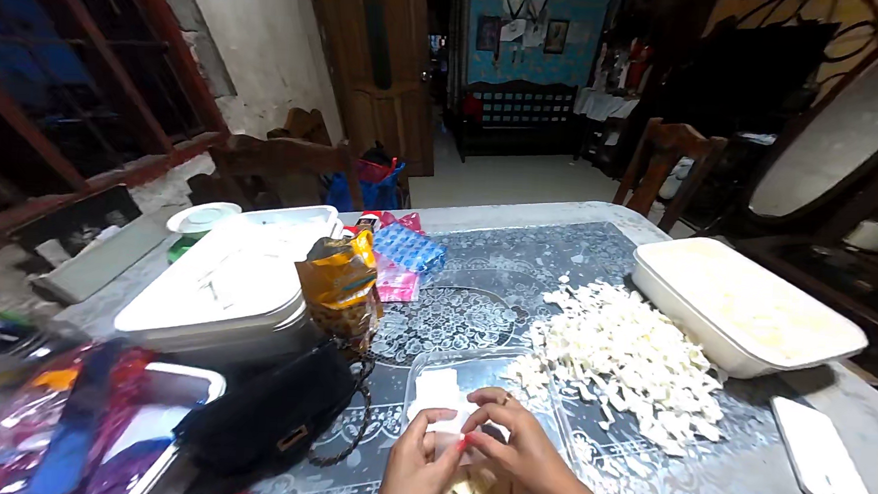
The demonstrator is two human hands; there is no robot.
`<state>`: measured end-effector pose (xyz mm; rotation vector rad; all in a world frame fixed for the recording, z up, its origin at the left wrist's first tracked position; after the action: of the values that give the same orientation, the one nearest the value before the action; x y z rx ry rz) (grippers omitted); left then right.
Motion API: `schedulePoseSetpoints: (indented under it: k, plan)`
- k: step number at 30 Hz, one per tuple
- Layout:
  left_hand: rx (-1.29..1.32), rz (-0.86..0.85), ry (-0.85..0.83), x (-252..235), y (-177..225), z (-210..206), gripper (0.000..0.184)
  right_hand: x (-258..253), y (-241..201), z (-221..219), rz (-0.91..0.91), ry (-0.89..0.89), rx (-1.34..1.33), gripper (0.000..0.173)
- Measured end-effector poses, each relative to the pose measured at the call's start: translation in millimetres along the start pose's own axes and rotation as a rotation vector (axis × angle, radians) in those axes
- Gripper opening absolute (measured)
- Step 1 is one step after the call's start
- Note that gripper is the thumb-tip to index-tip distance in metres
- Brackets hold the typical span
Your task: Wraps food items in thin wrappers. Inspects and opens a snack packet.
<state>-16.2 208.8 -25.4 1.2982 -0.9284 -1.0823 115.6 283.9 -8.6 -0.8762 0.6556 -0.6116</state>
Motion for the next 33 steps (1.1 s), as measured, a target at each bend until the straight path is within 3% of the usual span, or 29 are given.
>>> schedulePoseSetpoints:
  k: [3, 7, 10, 13, 16, 19, 21, 24, 27, 29, 33]
  plan:
    - [0.008, 0.003, -0.013, -1, 1, 1, 0.025, -2, 8, -3, -0.094, -0.069, -0.172, 0.021]
    - [0.047, 0.068, 0.002, -3, -5, 2, 0.008, -4, 12, -9, -0.195, -0.112, -0.327, 0.041]
    - [0.089, 0.077, 0.014, -4, -5, 4, 0.010, -4, 11, -5, -0.208, -0.088, -0.353, 0.033]
    - [0.034, -0.012, 0.028, -5, -2, 9, 0.013, -5, 7, 14, -0.139, 0.059, -0.341, 0.019]
    - [0.003, -0.092, -0.037, -4, -1, 8, 0.016, -5, 0, 14, -0.042, 0.029, -0.303, 0.017]
    - [-0.006, -0.047, -0.033, -3, -4, 5, 0.019, -1, -1, -2, -0.030, -0.046, -0.234, 0.019]
    - [-0.009, 0.007, 0.015, -3, -5, 9, 0.022, -1, -2, 3, -0.030, 0.022, -0.099, 0.020]
    - [-0.071, -0.010, 0.105, -7, 0, 21, 0.011, -3, -6, 21, 0.045, 0.096, 0.228, 0.029]
    - [-0.084, -0.042, 0.165, -12, -1, 30, 0.009, -3, -7, 18, -0.046, -0.199, 0.346, 0.019]
    - [-0.091, -0.042, 0.182, -14, -4, 33, 0.009, 2, -5, 6, -0.128, -0.410, 0.331, 0.022]
    - [-0.109, -0.023, 0.191, -17, -7, 34, 0.009, 11, -4, -15, -0.239, -0.603, 0.429, 0.027]
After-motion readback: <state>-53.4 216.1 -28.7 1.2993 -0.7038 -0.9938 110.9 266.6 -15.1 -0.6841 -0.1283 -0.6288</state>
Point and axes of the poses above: each hand's wrist, its own x-axis away from the middle knuckle, its own z-axis out of the back of the hand, y = z × x, the point moved 7 cm from there along -x, towards the middle knuckle, and after that the axes turned 3 degrees about -z, right-handed, at the moved point
